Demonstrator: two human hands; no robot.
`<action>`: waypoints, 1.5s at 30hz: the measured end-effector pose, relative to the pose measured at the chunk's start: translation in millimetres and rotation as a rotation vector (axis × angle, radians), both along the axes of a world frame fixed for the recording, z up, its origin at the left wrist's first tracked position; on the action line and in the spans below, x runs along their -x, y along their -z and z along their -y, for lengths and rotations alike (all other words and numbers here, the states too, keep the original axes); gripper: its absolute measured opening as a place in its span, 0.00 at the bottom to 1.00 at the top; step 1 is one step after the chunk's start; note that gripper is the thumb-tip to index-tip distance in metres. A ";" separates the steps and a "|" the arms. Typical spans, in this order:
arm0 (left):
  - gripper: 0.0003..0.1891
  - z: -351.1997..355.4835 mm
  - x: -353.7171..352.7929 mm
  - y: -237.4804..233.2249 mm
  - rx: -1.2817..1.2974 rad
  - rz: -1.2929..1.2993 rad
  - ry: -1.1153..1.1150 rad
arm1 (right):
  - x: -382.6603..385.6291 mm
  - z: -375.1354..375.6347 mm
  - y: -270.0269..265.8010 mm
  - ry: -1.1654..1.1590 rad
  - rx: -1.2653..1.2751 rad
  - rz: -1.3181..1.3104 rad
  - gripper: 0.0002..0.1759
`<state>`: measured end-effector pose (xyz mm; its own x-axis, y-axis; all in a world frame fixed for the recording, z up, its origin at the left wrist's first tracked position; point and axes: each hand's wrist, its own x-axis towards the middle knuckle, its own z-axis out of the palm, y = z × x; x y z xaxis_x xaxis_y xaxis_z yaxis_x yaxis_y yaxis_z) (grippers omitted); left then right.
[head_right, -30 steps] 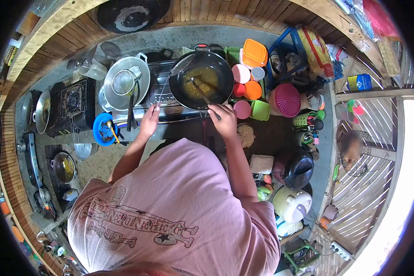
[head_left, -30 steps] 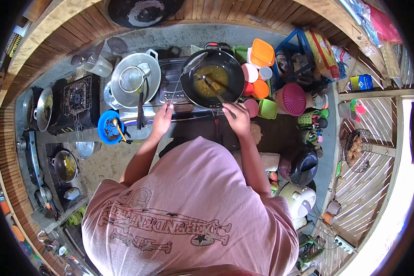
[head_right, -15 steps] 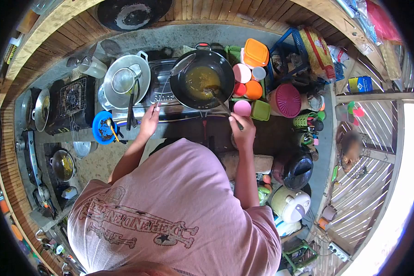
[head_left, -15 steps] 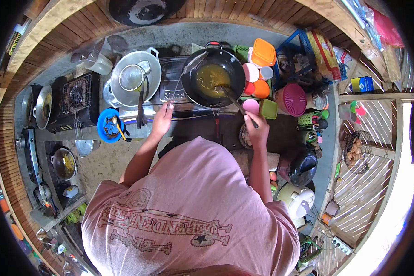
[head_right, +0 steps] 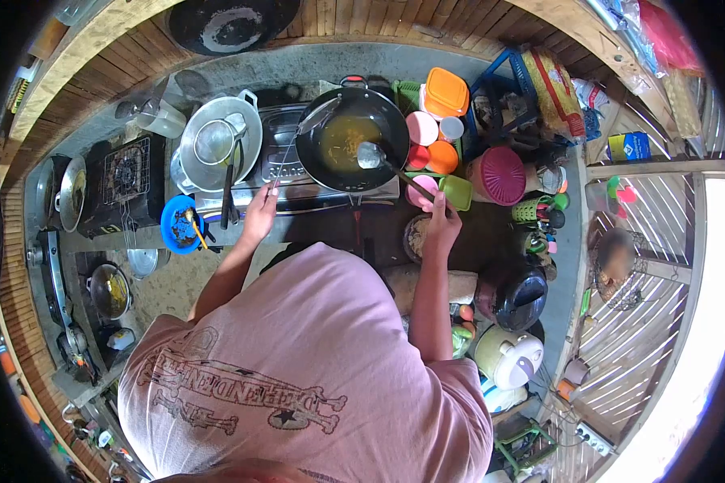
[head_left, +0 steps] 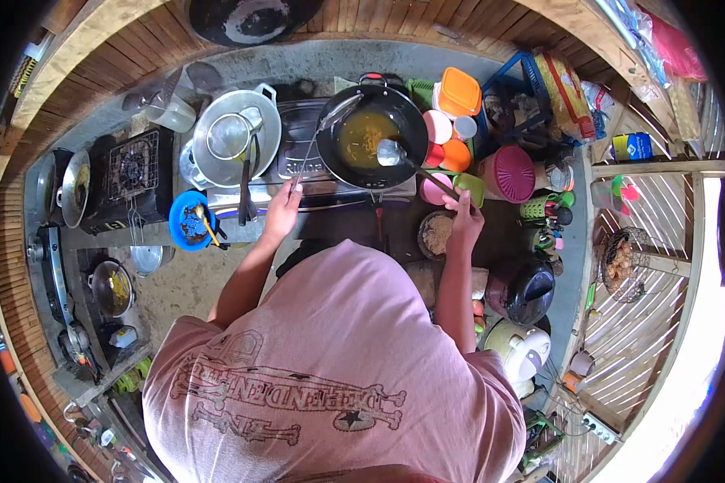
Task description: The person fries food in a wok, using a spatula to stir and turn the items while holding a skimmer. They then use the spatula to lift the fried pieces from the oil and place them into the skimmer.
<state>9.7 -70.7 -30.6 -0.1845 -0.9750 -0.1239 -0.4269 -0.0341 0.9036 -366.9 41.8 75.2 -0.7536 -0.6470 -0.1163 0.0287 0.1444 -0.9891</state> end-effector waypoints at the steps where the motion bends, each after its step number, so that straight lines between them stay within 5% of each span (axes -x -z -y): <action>1: 0.22 0.0 0.2 -1.9 -0.008 0.007 -0.004 | 1.0 2.9 1.4 0.000 -0.001 0.001 0.24; 13: 0.24 -1.8 -0.3 -15.9 -0.116 0.067 -0.021 | 1.5 44.3 13.3 -0.004 0.020 0.070 0.15; 16: 0.24 -1.2 -0.7 -21.3 -0.134 0.067 -0.020 | 4.1 50.2 17.8 -0.079 0.048 -0.071 0.13; 18: 0.24 -2.2 -1.4 -24.6 -0.130 0.057 -0.023 | 8.0 52.4 18.2 -0.142 -0.103 -0.412 0.13; 21: 0.24 -2.8 -2.6 -21.9 -0.128 0.051 -0.023 | -4.2 57.2 -22.3 -0.143 -0.183 -0.660 0.13; 28: 0.24 -5.3 1.4 -32.0 -0.089 0.054 -0.017 | 10.8 75.0 -13.0 -0.137 -0.038 -0.837 0.14; 34: 0.24 -4.5 -1.1 -24.0 -0.110 0.056 -0.016 | 0.0 68.8 -10.8 -0.162 -0.120 -0.694 0.16; 41: 0.24 -4.3 -4.9 -22.0 -0.130 0.035 -0.022 | -4.8 66.8 67.7 0.036 0.071 0.155 0.15; 45: 0.24 -4.9 -6.8 -5.3 -0.065 0.017 -0.024 | -10.5 66.1 79.5 0.047 0.111 0.187 0.15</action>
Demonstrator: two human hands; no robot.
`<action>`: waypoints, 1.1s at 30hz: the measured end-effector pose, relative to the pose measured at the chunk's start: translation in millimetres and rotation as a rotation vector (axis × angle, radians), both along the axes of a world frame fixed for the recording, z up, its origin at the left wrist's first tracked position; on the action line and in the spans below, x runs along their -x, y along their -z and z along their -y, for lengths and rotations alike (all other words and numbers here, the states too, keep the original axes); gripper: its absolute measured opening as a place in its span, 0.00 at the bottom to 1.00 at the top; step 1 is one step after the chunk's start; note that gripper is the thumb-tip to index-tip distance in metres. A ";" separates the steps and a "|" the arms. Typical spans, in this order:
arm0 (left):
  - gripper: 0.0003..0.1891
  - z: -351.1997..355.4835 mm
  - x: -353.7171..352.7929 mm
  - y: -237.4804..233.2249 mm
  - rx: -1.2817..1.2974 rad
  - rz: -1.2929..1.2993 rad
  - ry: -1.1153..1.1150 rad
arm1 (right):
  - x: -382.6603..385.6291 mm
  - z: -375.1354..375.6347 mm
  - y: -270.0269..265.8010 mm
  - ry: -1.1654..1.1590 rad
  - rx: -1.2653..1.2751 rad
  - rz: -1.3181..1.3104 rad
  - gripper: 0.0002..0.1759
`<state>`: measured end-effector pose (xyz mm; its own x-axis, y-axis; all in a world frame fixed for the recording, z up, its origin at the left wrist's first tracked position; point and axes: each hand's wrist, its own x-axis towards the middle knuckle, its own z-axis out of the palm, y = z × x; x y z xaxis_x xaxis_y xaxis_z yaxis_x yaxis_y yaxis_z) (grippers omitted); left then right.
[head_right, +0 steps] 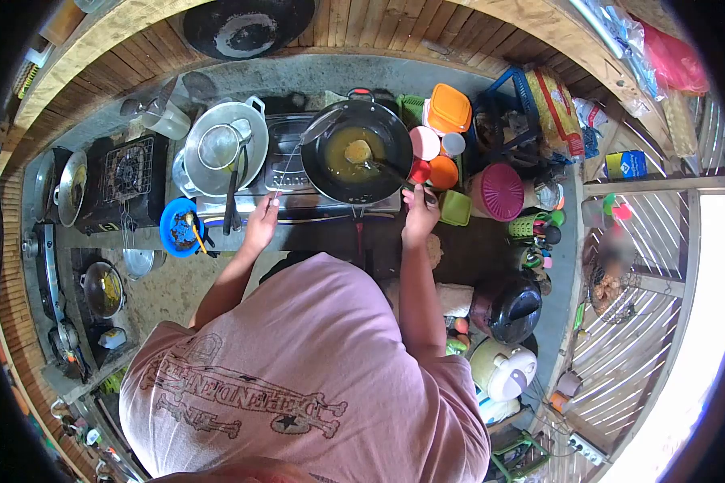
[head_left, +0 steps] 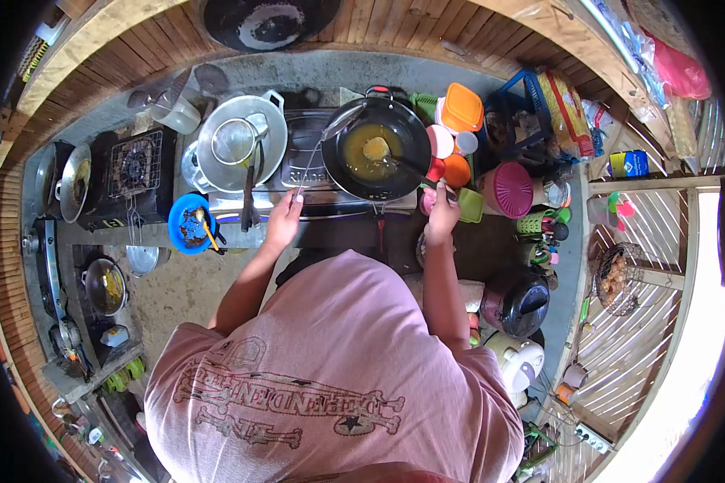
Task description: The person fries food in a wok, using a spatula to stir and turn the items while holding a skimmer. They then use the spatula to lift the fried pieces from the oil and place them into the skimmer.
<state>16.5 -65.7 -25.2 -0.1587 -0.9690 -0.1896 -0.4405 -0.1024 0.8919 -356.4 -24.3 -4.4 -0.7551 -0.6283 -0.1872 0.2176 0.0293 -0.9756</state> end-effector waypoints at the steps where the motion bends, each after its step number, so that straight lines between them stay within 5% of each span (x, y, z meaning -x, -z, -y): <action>1: 0.23 0.0 0.0 4.9 0.065 -0.040 -0.003 | -3.1 -0.8 -4.6 -0.006 0.020 -0.007 0.15; 9: 0.24 -0.5 0.5 6.0 0.060 -0.059 0.002 | -11.6 -3.4 -36.1 -0.124 0.112 -0.170 0.15; 13: 0.23 0.7 0.9 6.5 0.052 -0.068 0.004 | -13.0 -9.0 -44.2 -0.190 0.066 -0.452 0.08; 15: 0.22 1.0 1.6 4.9 0.052 -0.063 0.009 | -11.0 -14.2 -57.3 -0.284 0.057 -0.885 0.10; 18: 0.22 0.5 2.7 -6.4 -0.004 -0.033 0.013 | -11.8 -18.2 -70.0 -0.306 0.081 -1.006 0.11; 23: 0.23 0.8 2.1 -5.6 -0.084 0.013 0.021 | -7.4 -17.8 -44.9 -0.156 -0.051 -0.632 0.11; 25: 0.23 -0.3 2.1 -4.8 -0.054 -0.014 0.015 | -8.0 -17.2 -43.4 -0.112 0.025 -0.142 0.13; 33: 0.23 -4.9 -1.1 -11.9 -0.058 -0.006 -0.006 | -1.6 -19.5 -16.0 -0.080 -0.018 -0.145 0.11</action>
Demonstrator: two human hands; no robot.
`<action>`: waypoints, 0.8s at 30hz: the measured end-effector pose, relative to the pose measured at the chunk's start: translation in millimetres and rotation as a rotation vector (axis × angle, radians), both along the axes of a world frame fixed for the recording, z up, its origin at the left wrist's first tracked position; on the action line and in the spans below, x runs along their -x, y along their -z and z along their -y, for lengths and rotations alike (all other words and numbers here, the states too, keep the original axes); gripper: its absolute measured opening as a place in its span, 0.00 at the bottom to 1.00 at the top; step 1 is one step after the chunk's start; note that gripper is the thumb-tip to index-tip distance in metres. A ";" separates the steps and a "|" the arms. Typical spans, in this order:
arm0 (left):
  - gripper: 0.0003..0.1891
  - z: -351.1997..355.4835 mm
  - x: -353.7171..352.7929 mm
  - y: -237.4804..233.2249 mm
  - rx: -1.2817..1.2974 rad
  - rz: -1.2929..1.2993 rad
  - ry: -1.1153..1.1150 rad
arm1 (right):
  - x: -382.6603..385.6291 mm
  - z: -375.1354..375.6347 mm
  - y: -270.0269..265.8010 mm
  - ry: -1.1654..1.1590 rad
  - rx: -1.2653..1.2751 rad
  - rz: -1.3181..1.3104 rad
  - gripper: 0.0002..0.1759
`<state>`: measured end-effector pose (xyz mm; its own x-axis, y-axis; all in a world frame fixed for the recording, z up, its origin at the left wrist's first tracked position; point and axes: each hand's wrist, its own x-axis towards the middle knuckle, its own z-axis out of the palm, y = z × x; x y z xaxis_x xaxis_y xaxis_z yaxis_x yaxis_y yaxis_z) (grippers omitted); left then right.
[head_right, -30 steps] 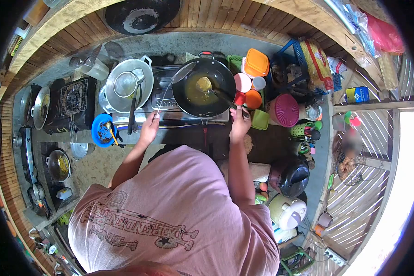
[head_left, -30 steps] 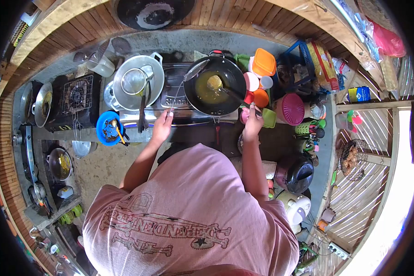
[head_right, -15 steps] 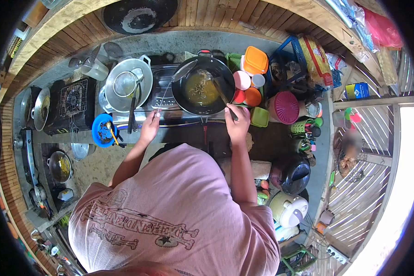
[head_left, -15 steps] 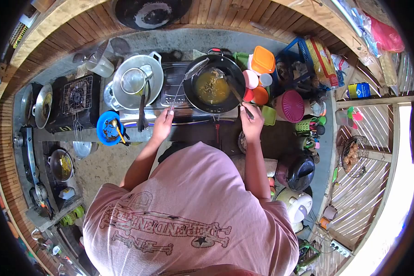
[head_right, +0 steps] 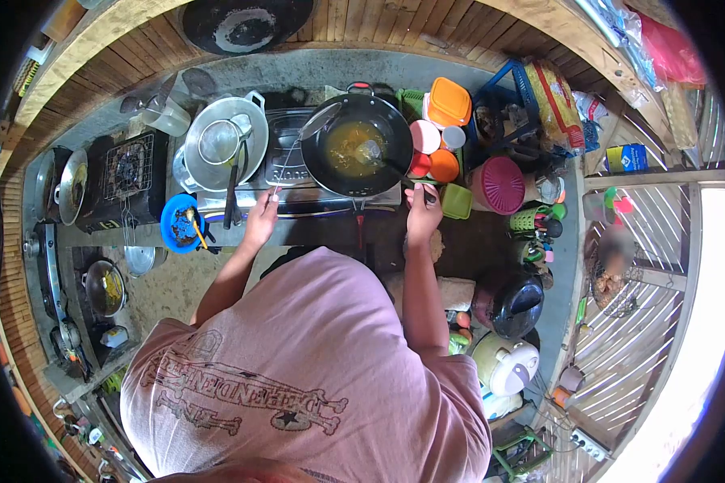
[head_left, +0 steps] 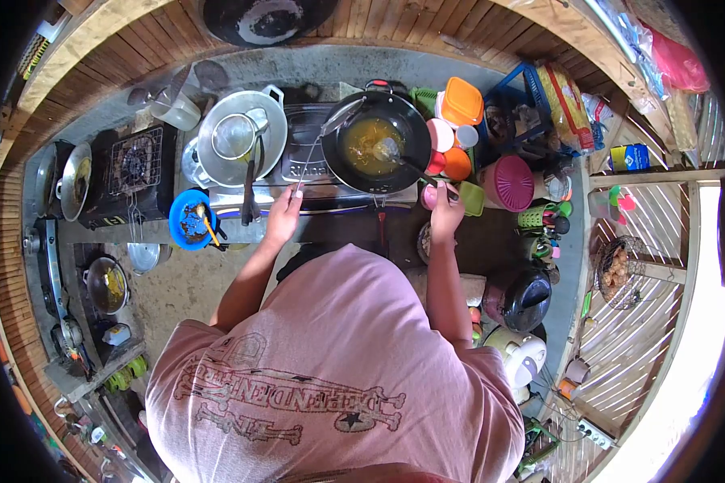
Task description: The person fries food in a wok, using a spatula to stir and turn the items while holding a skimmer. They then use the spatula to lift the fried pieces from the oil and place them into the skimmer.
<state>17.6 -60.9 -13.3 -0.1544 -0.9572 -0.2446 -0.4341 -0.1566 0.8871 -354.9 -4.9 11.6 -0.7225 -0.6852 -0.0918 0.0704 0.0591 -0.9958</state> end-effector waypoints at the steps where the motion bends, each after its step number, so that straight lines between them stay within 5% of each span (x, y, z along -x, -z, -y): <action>1: 0.23 -0.2 -0.5 0.3 -0.001 0.009 -0.001 | 0.8 1.5 10.5 -0.002 0.033 0.007 0.11; 12: 0.23 -1.7 -1.5 -2.4 -0.005 -0.005 0.011 | -0.5 0.8 -0.3 -0.075 -0.075 -0.090 0.12; 17: 0.23 -2.7 0.2 -10.5 0.000 -0.009 0.004 | -1.0 -0.9 -8.6 -0.099 -0.130 -0.484 0.11; 24: 0.23 0.2 0.3 -2.5 -0.022 0.024 0.021 | -14.5 4.1 -66.3 -0.157 -0.294 -0.688 0.10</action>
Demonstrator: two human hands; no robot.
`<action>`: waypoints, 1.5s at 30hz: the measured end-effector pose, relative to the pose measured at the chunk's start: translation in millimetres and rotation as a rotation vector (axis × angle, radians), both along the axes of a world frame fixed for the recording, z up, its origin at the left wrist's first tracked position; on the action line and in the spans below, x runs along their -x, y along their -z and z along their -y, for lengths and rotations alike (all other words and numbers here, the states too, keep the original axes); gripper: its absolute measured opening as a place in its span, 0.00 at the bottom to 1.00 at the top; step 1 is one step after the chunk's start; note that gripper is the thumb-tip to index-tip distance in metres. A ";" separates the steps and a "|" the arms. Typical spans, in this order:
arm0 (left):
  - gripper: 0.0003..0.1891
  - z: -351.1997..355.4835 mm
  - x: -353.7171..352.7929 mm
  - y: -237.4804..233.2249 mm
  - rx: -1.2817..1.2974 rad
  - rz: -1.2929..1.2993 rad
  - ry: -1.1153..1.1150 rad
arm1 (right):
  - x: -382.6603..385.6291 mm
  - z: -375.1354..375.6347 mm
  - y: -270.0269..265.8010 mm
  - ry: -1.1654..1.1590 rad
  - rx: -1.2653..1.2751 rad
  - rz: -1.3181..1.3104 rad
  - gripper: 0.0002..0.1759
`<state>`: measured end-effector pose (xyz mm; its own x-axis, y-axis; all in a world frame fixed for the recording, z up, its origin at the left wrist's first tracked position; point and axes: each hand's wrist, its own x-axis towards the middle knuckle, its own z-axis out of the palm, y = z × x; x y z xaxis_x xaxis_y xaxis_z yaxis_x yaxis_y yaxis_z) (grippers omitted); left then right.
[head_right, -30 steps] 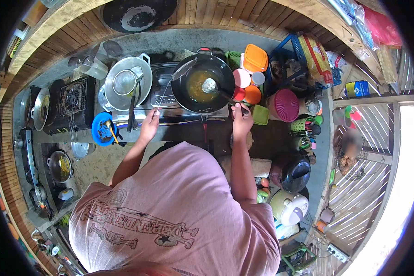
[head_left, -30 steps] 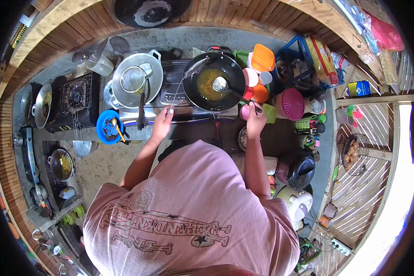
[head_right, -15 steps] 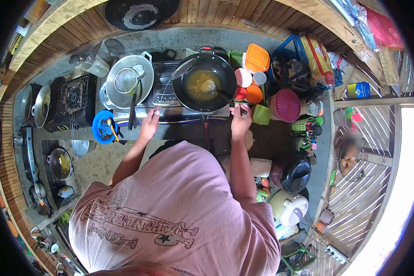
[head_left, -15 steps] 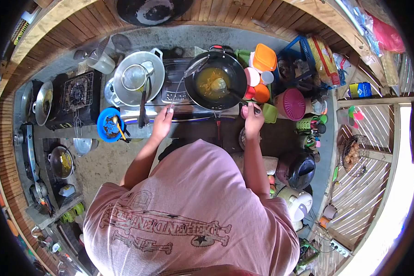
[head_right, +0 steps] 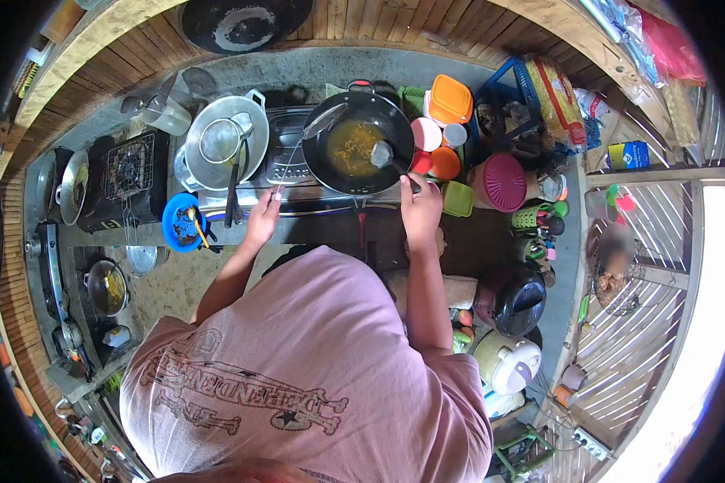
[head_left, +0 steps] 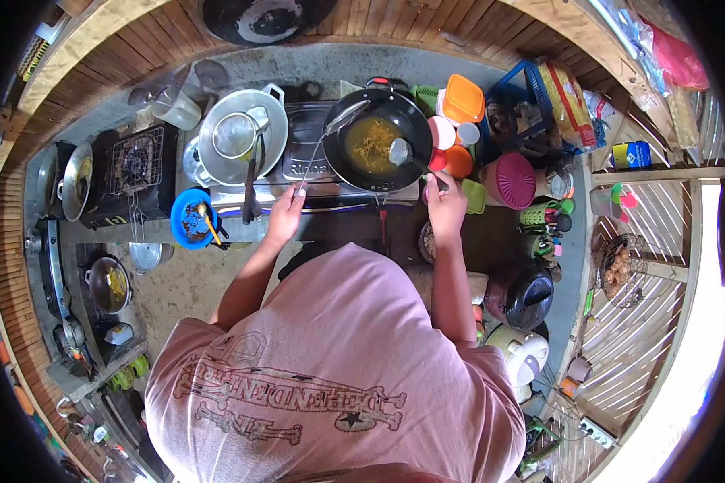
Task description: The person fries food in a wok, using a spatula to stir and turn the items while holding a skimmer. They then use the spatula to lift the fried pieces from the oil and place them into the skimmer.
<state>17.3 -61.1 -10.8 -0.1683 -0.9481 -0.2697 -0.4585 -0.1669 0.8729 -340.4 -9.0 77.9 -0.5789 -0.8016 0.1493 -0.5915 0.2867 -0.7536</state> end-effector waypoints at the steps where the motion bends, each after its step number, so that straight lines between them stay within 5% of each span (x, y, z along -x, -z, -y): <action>1: 0.23 0.1 0.0 1.0 0.000 0.001 0.001 | 0.9 0.6 -3.7 -0.152 0.081 -0.145 0.10; 3: 0.23 1.2 1.0 8.4 0.065 -0.026 -0.002 | -1.1 -0.8 -15.3 -0.351 0.141 -0.302 0.08; 18: 0.24 2.5 0.6 -0.8 0.050 0.035 0.010 | 4.4 -49.3 -35.8 -0.448 0.110 -0.135 0.10; 30: 0.24 4.9 4.8 10.3 -0.010 0.006 0.011 | -14.0 -28.5 22.7 -0.360 0.158 0.151 0.11; 36: 0.24 7.1 2.6 8.0 -0.049 -0.011 0.000 | -5.1 -44.6 11.2 -0.326 0.108 0.306 0.12; 45: 0.23 5.6 7.7 9.6 -0.023 -0.040 -0.020 | 0.7 -70.9 -20.8 -0.313 -0.054 0.107 0.15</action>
